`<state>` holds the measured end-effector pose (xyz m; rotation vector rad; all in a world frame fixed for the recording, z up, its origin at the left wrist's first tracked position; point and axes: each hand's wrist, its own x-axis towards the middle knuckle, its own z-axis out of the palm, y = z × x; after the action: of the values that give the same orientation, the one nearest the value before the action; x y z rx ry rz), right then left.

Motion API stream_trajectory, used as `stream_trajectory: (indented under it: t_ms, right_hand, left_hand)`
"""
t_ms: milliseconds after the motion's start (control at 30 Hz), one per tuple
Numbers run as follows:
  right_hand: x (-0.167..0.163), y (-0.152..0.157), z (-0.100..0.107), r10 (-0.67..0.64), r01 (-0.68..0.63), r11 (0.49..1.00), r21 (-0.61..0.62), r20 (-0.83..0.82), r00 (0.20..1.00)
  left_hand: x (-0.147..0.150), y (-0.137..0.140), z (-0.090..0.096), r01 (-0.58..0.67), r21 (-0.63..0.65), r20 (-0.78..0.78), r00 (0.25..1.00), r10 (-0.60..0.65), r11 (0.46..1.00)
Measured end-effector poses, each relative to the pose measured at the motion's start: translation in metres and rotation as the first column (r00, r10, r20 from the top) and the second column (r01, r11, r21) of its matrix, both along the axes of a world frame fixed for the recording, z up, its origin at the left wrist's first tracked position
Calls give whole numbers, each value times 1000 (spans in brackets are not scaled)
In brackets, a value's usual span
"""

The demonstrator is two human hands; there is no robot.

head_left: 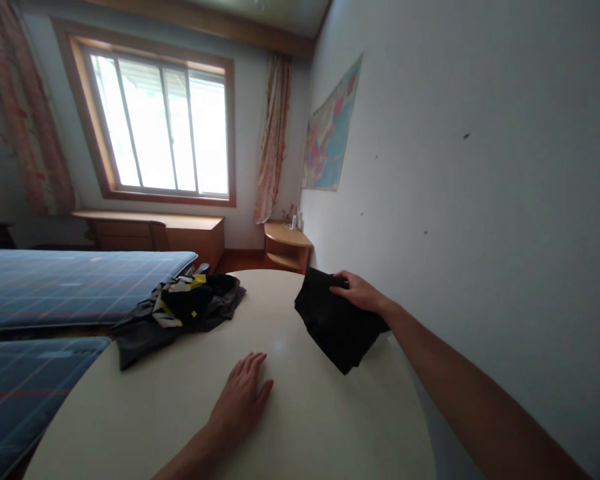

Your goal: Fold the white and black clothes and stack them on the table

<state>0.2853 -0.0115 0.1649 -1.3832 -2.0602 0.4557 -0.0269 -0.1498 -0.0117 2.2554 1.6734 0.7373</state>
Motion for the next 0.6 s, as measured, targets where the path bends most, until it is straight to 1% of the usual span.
stream_trajectory:
  t_ms: [133,200,267,367,433,500,600]
  right_hand:
    - [21,25,27,-102,75,987,-144,-192,976]
    - [33,37,36,-162,126,980,-153,-252,954]
    - [45,47,41,-207,167,973,-157,-291,934]
    - [60,59,40,-255,197,960,-198,-328,910]
    - [66,65,36,-276,220,954,-202,-315,908]
    - [71,70,33,-284,230,951,-205,-292,913]
    - [81,79,27,-268,205,951,-229,-289,919]
  left_hand:
    - [0,0,-2,-7,-30,-39,999,5,1000]
    - [0,2,-6,-11,-24,-39,999,10,1000]
    - [-2,4,-13,-11,-3,-27,1000,11,1000]
    - [-7,10,-24,7,57,-15,1000,-6,998]
    - [-10,14,-31,29,105,-25,999,-26,994]
    - [-14,18,-37,57,151,-41,998,-51,987]
    - [-19,22,-45,90,218,-57,995,-80,972]
